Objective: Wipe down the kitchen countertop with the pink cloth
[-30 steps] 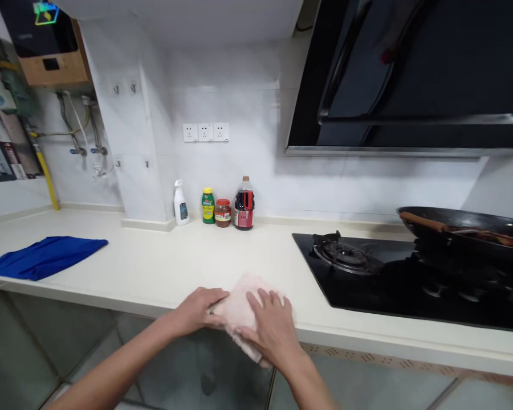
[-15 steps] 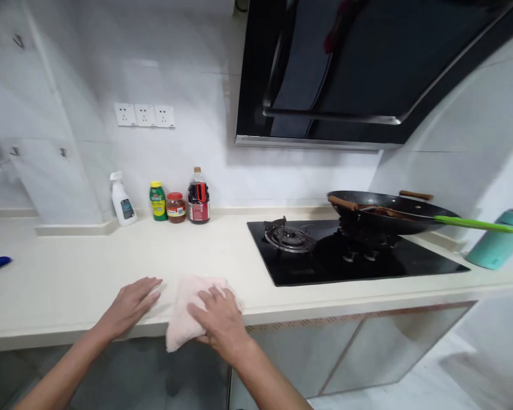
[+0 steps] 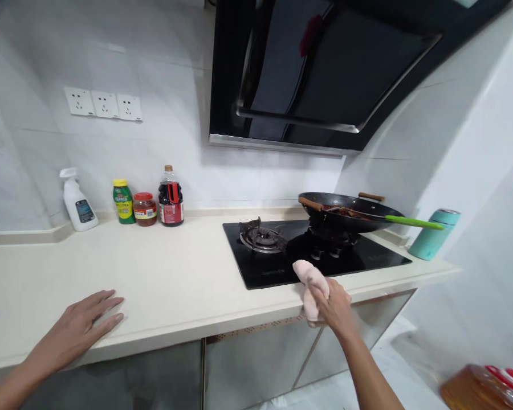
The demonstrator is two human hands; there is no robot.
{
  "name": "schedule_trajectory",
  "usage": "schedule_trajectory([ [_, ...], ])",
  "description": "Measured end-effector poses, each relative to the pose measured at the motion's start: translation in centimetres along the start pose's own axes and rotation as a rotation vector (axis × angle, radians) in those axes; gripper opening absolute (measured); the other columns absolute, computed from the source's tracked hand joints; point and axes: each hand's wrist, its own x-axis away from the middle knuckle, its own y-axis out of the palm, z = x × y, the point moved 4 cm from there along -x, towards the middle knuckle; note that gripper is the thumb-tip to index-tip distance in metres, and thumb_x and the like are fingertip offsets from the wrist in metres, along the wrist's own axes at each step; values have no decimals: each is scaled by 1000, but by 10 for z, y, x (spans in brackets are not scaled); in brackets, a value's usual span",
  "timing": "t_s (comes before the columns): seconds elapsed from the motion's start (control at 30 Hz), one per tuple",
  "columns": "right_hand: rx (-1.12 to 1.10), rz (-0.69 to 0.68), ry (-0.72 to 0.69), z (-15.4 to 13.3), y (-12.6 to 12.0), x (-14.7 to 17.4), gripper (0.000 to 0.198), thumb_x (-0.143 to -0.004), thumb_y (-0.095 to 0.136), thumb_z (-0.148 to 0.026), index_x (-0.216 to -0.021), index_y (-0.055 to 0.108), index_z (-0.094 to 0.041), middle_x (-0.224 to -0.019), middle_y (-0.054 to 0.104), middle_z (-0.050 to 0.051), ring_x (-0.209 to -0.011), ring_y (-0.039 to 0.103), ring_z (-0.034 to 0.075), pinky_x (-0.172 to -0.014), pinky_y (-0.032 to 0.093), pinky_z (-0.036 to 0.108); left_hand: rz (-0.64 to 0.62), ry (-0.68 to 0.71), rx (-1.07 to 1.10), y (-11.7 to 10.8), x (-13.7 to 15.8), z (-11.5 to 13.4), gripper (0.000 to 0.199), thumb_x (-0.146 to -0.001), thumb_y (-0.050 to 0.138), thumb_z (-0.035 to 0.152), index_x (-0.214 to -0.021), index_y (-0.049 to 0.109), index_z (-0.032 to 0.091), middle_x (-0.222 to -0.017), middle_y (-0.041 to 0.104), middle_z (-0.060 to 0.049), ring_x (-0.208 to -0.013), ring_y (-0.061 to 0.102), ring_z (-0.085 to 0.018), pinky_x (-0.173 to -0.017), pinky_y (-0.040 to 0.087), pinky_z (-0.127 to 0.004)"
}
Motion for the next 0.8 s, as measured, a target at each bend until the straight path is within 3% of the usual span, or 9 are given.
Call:
schedule_trajectory([
  [0.07, 77, -67, 145, -20, -4, -18, 61, -97, 27, -57, -122, 64, -15, -119, 62, 18, -109, 58, 32, -94, 44, 45, -14, -4, -4, 2, 0, -2, 57, -88, 48, 67, -131, 66, 34, -146, 58, -2, -140, 47, -30, -113, 40, -45],
  [0.17, 147, -85, 139, -72, 5, -36, 61, -97, 36, -60, -127, 62, -14, -132, 54, 22, -120, 50, 40, -99, 37, 55, 2, 0, -9, 3, -1, -4, 56, -88, 48, 66, -131, 66, 34, -146, 58, -2, -139, 48, -30, -112, 41, -45],
  [0.37, 128, -236, -114, -171, 34, -31, 53, -104, 30, -47, -144, 50, -19, -146, 45, 19, -137, 36, 37, -110, 24, 61, 3, 22, 1, 6, -1, -5, 55, -89, 49, 64, -131, 66, 33, -145, 59, -2, -139, 48, -29, -113, 40, -46],
  [0.5, 65, -351, -337, -236, 37, 3, 52, -104, 33, -48, -145, 49, -22, -154, 38, 15, -144, 28, 34, -115, 18, 57, 3, 14, 18, 7, -2, -6, 59, -87, 47, 66, -130, 66, 31, -144, 59, -4, -139, 48, -31, -112, 42, -47],
  [0.6, -18, -423, -541, -279, 35, 37, 46, -103, 40, -48, -144, 49, -30, -155, 41, 6, -144, 31, 25, -118, 19, 49, 1, 2, 11, 4, -2, -2, 56, -88, 48, 65, -130, 67, 32, -144, 59, -4, -140, 47, -30, -112, 41, -46],
  [0.7, -164, -450, -670, -296, 29, 65, 44, -101, 44, -42, -143, 50, -29, -154, 43, 5, -142, 34, 22, -119, 19, 48, -15, -32, 16, -2, -1, 4, 54, -88, 50, 62, -129, 67, 32, -145, 58, -4, -140, 47, -30, -112, 40, -47],
  [0.8, -218, -436, -683, -285, 23, 77, 46, -98, 48, -37, -142, 51, -26, -152, 44, 7, -141, 36, 23, -119, 19, 49, -28, -55, 38, -8, 1, 10, 53, -90, 49, 61, -128, 68, 31, -145, 58, -5, -140, 47, -30, -112, 41, -49],
])
